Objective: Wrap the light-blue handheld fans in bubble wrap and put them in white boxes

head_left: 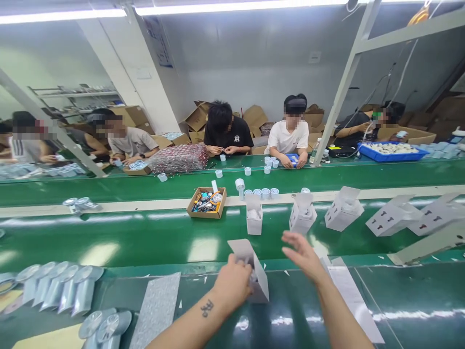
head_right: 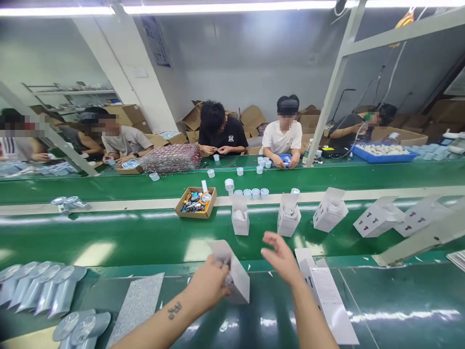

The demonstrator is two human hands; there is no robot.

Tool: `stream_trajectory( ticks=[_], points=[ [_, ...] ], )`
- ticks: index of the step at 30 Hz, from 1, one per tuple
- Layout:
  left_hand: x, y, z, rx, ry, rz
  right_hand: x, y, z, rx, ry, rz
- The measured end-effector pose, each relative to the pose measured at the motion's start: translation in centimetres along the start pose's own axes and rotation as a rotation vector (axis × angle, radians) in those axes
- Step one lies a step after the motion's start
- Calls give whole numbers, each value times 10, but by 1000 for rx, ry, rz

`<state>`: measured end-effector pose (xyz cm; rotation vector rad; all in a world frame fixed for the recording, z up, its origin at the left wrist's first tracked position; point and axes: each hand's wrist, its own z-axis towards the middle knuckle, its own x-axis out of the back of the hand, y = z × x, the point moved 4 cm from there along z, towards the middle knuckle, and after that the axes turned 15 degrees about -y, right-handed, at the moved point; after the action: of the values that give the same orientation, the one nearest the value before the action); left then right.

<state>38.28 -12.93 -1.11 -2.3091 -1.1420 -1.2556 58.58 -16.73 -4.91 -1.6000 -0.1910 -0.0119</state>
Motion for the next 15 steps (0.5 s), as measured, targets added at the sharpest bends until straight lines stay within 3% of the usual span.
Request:
stream_trajectory(
  ticks=[2, 3, 7, 11, 15],
  points=[
    [16, -37, -4, 94, 77, -55, 19, -9, 42, -24, 157, -240],
    [24, -55, -4, 126, 114, -59, 21, -12, 65, -40, 164, -355],
    [53, -115, 20, 161, 187, -13, 11, -16, 137, -71, 37, -535],
    [62, -146, 49, 160, 167, -59, 21, -9, 152, -122, -58, -625],
    [53, -153, 45, 182, 218, -99, 51, 13, 154, -182, -76, -684]
  ],
)
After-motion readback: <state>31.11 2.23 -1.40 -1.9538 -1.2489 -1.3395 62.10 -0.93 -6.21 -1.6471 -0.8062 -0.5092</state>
